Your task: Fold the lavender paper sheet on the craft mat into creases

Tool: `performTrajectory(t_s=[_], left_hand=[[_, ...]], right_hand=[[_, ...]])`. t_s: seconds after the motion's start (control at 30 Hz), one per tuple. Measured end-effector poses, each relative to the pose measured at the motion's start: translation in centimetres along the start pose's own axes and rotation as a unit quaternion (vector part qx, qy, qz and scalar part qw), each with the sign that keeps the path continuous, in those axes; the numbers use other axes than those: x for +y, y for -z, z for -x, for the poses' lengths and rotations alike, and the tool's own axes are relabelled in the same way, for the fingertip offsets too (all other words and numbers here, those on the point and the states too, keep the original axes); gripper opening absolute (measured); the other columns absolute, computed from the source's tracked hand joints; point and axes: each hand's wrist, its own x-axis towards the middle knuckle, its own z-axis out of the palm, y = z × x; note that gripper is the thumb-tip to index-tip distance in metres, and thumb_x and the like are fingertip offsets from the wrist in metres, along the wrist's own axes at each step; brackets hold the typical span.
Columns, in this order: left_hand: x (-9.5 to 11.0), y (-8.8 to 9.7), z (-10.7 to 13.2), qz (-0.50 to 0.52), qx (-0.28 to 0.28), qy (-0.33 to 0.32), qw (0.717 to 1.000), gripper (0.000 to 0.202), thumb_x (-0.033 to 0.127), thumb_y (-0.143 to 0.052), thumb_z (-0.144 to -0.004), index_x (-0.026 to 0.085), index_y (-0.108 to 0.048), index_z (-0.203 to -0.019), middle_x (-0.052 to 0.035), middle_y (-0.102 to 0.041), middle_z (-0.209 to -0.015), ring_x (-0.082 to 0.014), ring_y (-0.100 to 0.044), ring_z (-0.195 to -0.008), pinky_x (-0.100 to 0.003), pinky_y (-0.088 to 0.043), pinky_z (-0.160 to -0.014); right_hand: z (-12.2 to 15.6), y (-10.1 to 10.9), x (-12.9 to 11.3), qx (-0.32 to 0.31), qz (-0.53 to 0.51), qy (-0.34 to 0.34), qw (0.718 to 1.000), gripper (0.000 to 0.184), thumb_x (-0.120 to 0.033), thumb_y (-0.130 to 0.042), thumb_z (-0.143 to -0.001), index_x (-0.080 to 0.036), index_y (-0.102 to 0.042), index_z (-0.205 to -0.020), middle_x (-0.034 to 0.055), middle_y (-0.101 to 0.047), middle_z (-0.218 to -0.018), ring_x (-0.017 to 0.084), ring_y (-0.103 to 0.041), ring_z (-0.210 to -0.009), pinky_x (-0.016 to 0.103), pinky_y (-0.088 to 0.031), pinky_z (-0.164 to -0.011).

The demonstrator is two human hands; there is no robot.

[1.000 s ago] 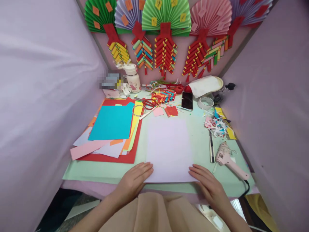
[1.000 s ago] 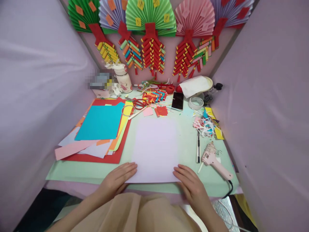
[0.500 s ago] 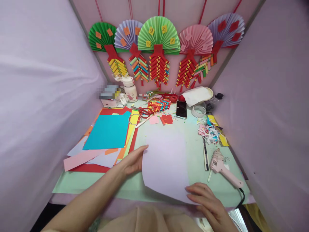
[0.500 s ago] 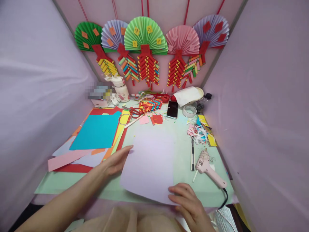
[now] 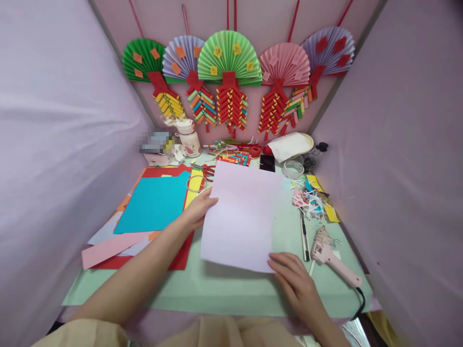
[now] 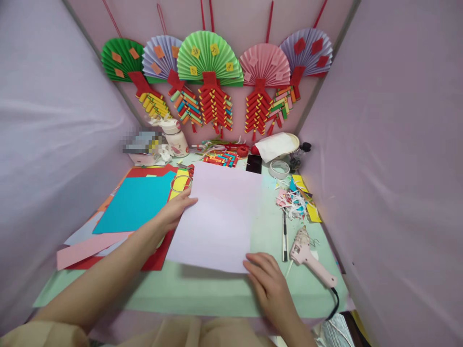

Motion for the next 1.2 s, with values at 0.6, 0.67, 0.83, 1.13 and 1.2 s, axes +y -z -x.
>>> performTrajectory(t_s=[0.6, 0.67, 0.83, 1.13, 1.2], left_hand=[[-10.5, 1.1, 10.8, -0.587, -0.004, -0.358, 0.726, 0.034, 0.02, -0.05, -0.093, 0.025, -0.058, -0.125, -0.0073, -0.062, -0.127, -0.0209, -0.054, -0.122, -0.044, -0.044, -0.105], [-11.7, 1.3, 10.5, -0.566, 0.019, -0.386, 0.728, 0.032, 0.016, -0.047, -0.094, 0.025, -0.061, -0.121, -0.0061, -0.066, -0.122, -0.0199, -0.057, -0.12, -0.042, -0.047, -0.102], [-12.3, 1.5, 10.3, -0.555, 0.013, -0.391, 0.734, 0.032, 0.016, -0.046, -0.095, 0.025, -0.061, -0.122, -0.0053, -0.065, -0.123, -0.0205, -0.054, -0.123, -0.043, -0.046, -0.104], [-11.6, 1.1, 10.5, -0.579, 0.007, -0.399, 0.711, 0.031, 0.021, -0.051, -0.094, 0.022, -0.059, -0.124, -0.008, -0.065, -0.123, -0.0217, -0.055, -0.122, -0.042, -0.048, -0.101], [-11.3, 0.9, 10.8, -0.582, 0.03, -0.4, 0.707, 0.028, 0.021, -0.051, -0.093, 0.022, -0.062, -0.119, -0.0084, -0.066, -0.12, -0.022, -0.058, -0.118, -0.04, -0.052, -0.096]], right_hand=[[-0.7, -1.1, 0.6, -0.027, 0.074, -0.034, 0.996, 0.028, -0.019, -0.05, -0.092, -0.025, -0.064, -0.115, 0.0076, -0.065, -0.116, 0.023, -0.056, -0.106, 0.044, -0.049, -0.089], [-0.5, -1.1, 0.4, -0.025, 0.074, -0.031, 0.996, 0.028, -0.021, -0.051, -0.092, -0.026, -0.063, -0.117, 0.0077, -0.064, -0.117, 0.023, -0.056, -0.107, 0.045, -0.048, -0.09], [-1.2, -1.8, -0.4, -0.037, 0.082, -0.006, 0.996, 0.024, -0.026, -0.056, -0.091, -0.026, -0.065, -0.113, 0.0068, -0.065, -0.113, 0.022, -0.055, -0.103, 0.043, -0.043, -0.09], [-2.4, -2.5, -1.0, -0.028, 0.043, -0.012, 0.999, 0.014, -0.024, -0.055, -0.092, -0.022, -0.069, -0.094, 0.0055, -0.066, -0.089, 0.017, -0.056, -0.084, 0.036, -0.043, -0.078], [-2.5, -2.5, -1.1, -0.027, 0.046, -0.019, 0.998, 0.014, -0.024, -0.055, -0.092, -0.022, -0.069, -0.092, 0.0053, -0.065, -0.087, 0.018, -0.056, -0.083, 0.035, -0.044, -0.076]])
